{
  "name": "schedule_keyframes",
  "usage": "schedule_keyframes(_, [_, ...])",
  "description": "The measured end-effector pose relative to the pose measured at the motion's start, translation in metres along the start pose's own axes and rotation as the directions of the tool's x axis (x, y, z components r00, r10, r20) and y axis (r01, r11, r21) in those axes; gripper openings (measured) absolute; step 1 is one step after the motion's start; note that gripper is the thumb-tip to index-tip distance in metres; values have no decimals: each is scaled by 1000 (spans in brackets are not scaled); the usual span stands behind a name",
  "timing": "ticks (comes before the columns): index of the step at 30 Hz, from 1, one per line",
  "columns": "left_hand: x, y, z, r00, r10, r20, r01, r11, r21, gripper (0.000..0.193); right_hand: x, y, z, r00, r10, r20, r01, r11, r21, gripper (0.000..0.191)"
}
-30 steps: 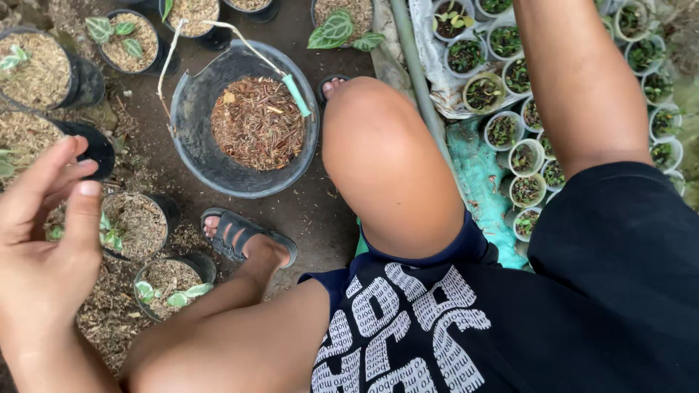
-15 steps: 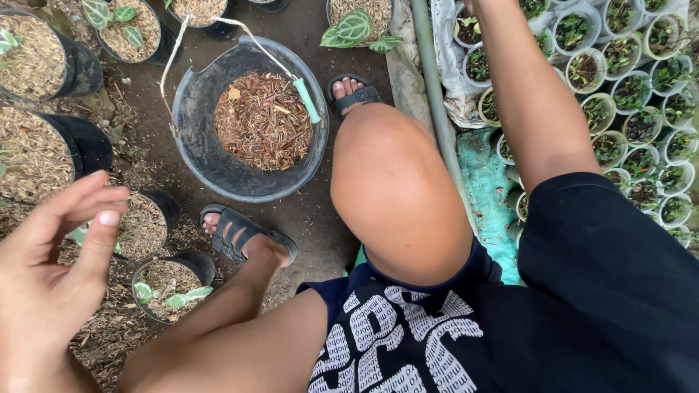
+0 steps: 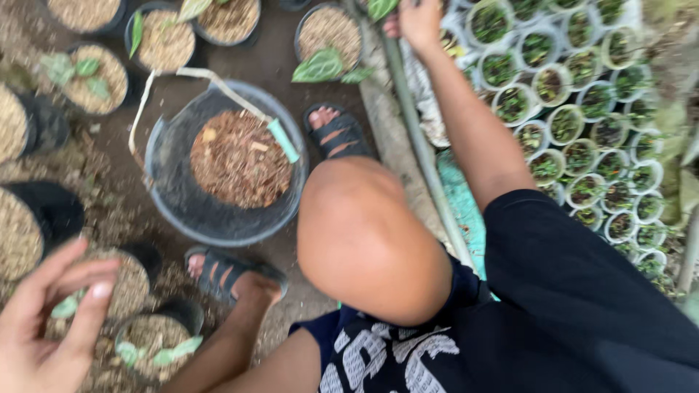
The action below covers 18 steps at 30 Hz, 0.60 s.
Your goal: The person sits on a small stool and repeatedly scoops wood chips from a bucket to top-dress several potted plants. They spread the chips around the base of each plant, then place the pots back on the ground or a nearby rack.
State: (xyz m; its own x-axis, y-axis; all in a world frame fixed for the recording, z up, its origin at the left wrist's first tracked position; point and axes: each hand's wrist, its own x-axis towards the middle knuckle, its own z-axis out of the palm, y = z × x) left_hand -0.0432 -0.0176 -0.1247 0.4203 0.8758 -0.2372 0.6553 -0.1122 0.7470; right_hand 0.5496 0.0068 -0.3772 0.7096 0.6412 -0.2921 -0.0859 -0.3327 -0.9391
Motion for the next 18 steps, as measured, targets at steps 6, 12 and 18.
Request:
schedule_keyframes(6, [8,-53,-1,999,53,-5,-52,997,59,42,5,-5,-1,988,48,148,-66,991,120,32])
schedule_keyframes(12, [13,-70,-1,997,72,9,-72,994,85,48,11,7,-5,982,91,164,-113,986,127,28])
schedule_keyframes(18, [20,-63,-2,998,61,28,-63,994,94,53,17,10,-6,980,59,190,-76,994,80,30])
